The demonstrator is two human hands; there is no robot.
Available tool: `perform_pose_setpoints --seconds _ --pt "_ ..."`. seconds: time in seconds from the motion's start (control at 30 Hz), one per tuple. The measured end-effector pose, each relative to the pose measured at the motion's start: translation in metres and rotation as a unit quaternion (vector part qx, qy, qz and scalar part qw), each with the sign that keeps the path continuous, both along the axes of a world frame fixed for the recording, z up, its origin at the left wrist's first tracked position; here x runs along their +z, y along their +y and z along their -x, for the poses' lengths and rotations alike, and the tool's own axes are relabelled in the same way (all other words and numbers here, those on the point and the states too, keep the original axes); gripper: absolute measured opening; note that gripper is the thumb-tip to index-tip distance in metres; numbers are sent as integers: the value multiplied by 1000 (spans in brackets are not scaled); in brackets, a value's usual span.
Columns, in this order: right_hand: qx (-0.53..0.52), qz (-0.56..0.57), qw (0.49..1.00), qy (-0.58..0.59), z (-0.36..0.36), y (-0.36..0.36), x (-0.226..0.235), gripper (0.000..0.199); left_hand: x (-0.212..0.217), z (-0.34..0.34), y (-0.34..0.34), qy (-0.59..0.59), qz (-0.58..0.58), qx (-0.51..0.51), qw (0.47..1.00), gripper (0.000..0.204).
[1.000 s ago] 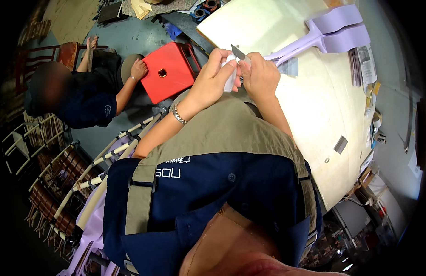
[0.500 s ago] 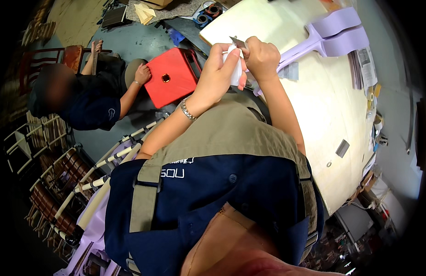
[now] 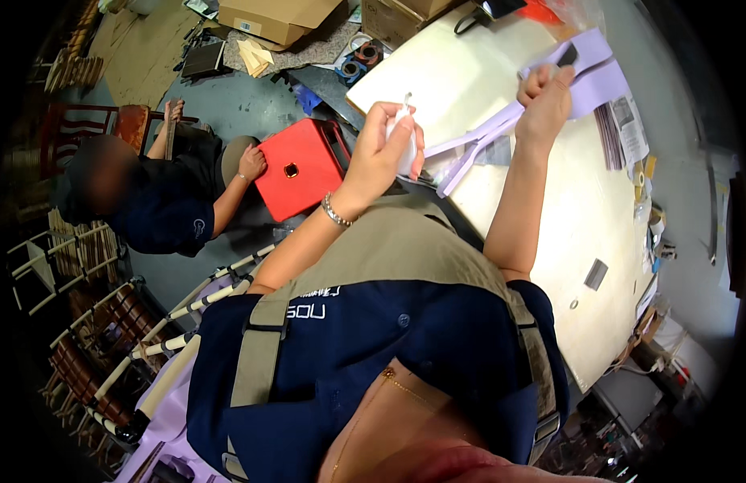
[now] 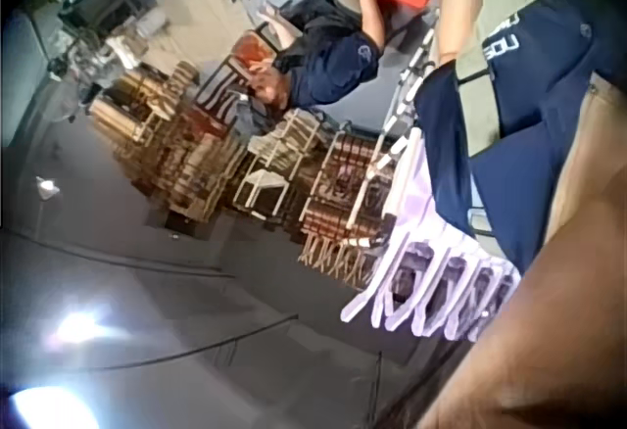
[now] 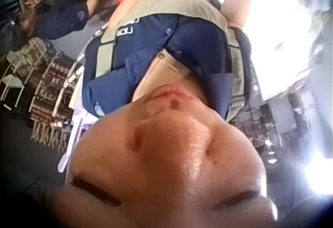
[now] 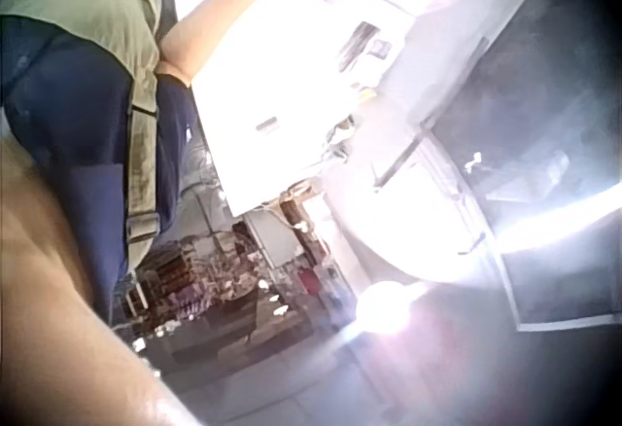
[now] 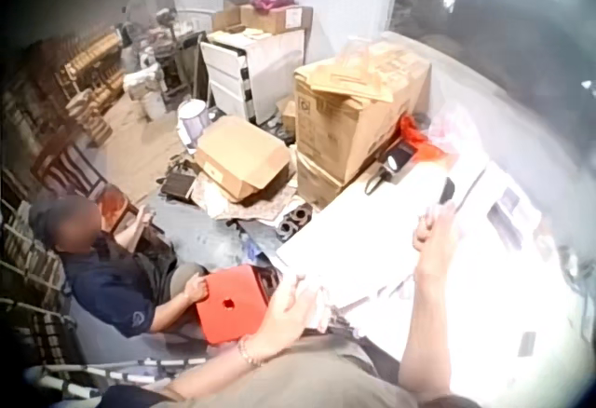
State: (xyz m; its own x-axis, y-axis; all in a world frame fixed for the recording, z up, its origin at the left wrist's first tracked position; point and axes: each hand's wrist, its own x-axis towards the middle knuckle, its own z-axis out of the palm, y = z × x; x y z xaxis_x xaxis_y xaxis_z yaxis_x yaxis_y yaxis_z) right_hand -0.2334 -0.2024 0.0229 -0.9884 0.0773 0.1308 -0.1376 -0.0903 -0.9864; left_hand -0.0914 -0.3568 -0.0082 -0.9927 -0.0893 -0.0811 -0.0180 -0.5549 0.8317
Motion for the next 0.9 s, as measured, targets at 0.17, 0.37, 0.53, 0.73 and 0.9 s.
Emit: perform_pose_setpoints --seconds 0.17,0.37,0.53,0.73,0.9 --pt "169 -35 984 -39 -41 -19 -11 47 4 -2 -8 69 43 -13 997 18" --pt "296 -86 951 -7 -78 -22 2 21 13 -4 -16 115 131 9 985 22" --pt "340 -128 932 21 -87 -24 17 13 17 -8 -21 165 227 52 958 26" --pt "333 -188 923 32 -92 -31 21 13 15 -13 -28 161 236 48 957 25" --pt "325 -181 927 55 -93 -34 18 18 15 -15 -28 171 240 67 953 24"
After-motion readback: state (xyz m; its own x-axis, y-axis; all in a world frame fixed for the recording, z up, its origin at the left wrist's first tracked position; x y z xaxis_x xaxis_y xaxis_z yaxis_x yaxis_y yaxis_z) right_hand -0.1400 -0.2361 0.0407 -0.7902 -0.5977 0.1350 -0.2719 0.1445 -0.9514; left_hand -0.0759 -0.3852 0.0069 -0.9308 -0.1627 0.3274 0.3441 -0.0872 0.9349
